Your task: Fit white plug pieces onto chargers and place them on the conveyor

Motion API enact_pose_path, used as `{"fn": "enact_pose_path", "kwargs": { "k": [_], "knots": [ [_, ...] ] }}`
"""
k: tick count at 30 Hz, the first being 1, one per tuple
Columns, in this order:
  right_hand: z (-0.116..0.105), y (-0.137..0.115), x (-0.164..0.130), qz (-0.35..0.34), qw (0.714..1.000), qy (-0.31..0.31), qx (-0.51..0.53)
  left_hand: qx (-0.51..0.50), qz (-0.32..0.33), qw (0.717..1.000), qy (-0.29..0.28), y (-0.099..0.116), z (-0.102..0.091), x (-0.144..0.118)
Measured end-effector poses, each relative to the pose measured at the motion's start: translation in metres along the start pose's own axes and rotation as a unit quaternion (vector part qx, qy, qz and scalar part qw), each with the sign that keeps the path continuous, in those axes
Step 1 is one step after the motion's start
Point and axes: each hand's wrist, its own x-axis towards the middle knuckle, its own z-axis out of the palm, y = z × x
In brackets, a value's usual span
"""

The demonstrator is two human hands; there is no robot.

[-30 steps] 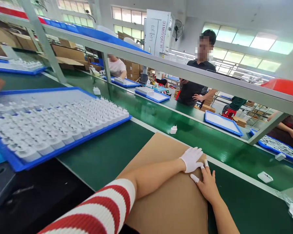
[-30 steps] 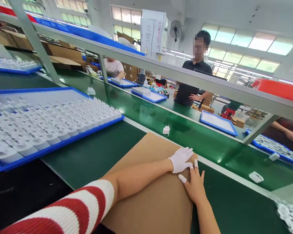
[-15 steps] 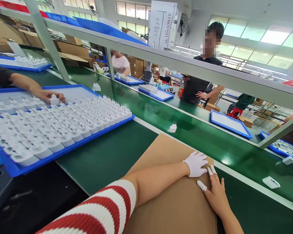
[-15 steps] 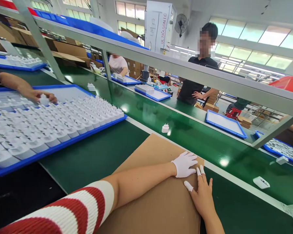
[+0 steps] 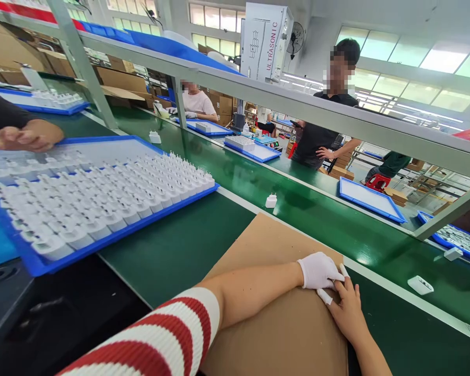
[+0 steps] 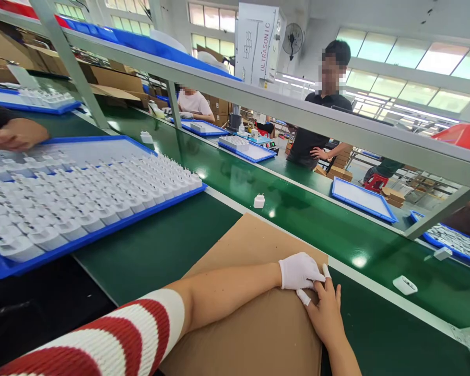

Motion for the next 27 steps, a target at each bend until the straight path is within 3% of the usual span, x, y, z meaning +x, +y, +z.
{"fn": "enact_pose_path", "kwargs": {
  "k": [3,10,13,18,27],
  "knots": [
    [0.001,0.000,0.000,-0.004,1.000,0.006,-0.007,0.010,0.002,1.000,0.014,0.000,0.002,0.000],
    [0.003,0.004,0.000,-0.004,1.000,0.001,-0.022,-0.008,-0.025,0.999,-0.021,-0.001,0.003,0.003],
    [0.005,0.006,0.000,-0.005,1.000,0.003,-0.015,-0.029,-0.084,0.993,-0.079,0.002,-0.002,0.006],
    [0.007,0.011,-0.001,-0.019,1.000,0.000,-0.003,-0.108,-0.171,0.958,-0.204,0.005,-0.012,0.011],
    [0.025,0.051,0.004,-0.031,0.999,-0.012,-0.022,-0.146,-0.164,0.943,-0.249,0.003,-0.013,0.015]
  ]
}}
